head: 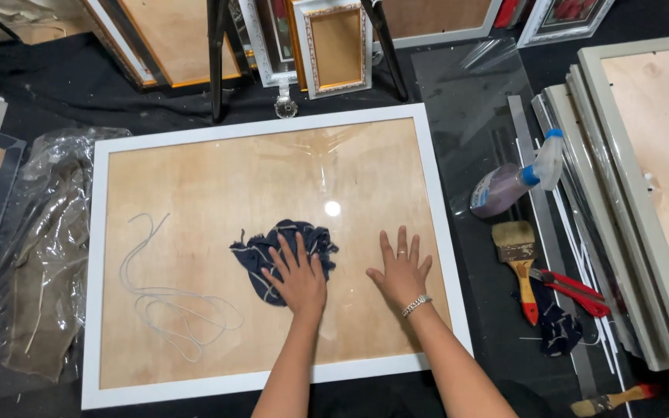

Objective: Wiping and cleaning the glass of a large picture frame using a cloth.

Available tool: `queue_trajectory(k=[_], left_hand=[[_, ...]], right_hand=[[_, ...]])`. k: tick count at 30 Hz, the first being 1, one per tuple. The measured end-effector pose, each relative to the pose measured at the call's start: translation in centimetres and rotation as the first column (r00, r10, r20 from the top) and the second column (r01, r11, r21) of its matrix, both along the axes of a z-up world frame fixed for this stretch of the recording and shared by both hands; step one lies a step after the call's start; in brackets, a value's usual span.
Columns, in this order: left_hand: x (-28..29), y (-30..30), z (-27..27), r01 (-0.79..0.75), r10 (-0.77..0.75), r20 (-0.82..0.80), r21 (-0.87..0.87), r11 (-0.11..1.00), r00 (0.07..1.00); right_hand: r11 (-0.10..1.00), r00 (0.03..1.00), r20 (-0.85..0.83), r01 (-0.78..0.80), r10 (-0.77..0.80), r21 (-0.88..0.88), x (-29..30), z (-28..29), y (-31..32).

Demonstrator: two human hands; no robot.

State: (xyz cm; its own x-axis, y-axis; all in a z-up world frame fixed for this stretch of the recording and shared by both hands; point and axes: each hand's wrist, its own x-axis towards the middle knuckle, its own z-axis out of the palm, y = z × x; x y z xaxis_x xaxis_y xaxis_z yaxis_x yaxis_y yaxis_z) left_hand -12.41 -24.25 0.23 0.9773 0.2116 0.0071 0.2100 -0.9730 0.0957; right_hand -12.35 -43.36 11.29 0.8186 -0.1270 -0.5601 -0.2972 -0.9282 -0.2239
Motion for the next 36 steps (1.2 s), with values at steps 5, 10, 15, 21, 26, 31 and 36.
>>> queue_trajectory(k=[5,10,15,21,26,31,36], left_hand=[[6.3,-4.6,2.4,0.229,-0.248,-0.173,-0.121,0.966,0.953],[8.9,-8.7,2.8,0.49,-0.553,-0.276,-0.267,0.83,0.786],[6.0,-0.1,5.1,0.483,-0.522,-0.236,-0.205,0.851,0.82],[-2.1,5.0,0.5,0.056,-0.047,-0.091,0.101,0.993,0.995],[-6.8,-8.4,0.2,0.404,-0.406,0.193,0.051,0.913,0.893],[-7.4,-13.2,0.9,0.65,-0.628,0.167,-0.16,0.743,0.76],[-6.7,-0.6,2.2,0.558,-0.545,0.132,-0.107,0.823,0.828]], right_hand=[[0.998,0.994,-0.101,-0.054,0.05,-0.039,-0.3,-0.3,1.2],[0.991,0.981,-0.162,-0.117,0.106,-0.06,-0.4,1.2,1.0],[1.0,0.998,-0.064,0.008,-0.009,-0.025,-0.1,0.1,-1.4],[0.998,0.998,-0.02,0.052,-0.051,0.039,0.3,-0.2,-0.9],[0.994,0.997,0.026,0.075,-0.077,0.074,1.1,-4.3,-2.9],[0.986,0.984,0.137,0.091,-0.109,0.137,1.0,-5.2,-3.4],[0.99,0.987,0.098,0.116,-0.123,0.082,1.0,-4.3,-3.0]])
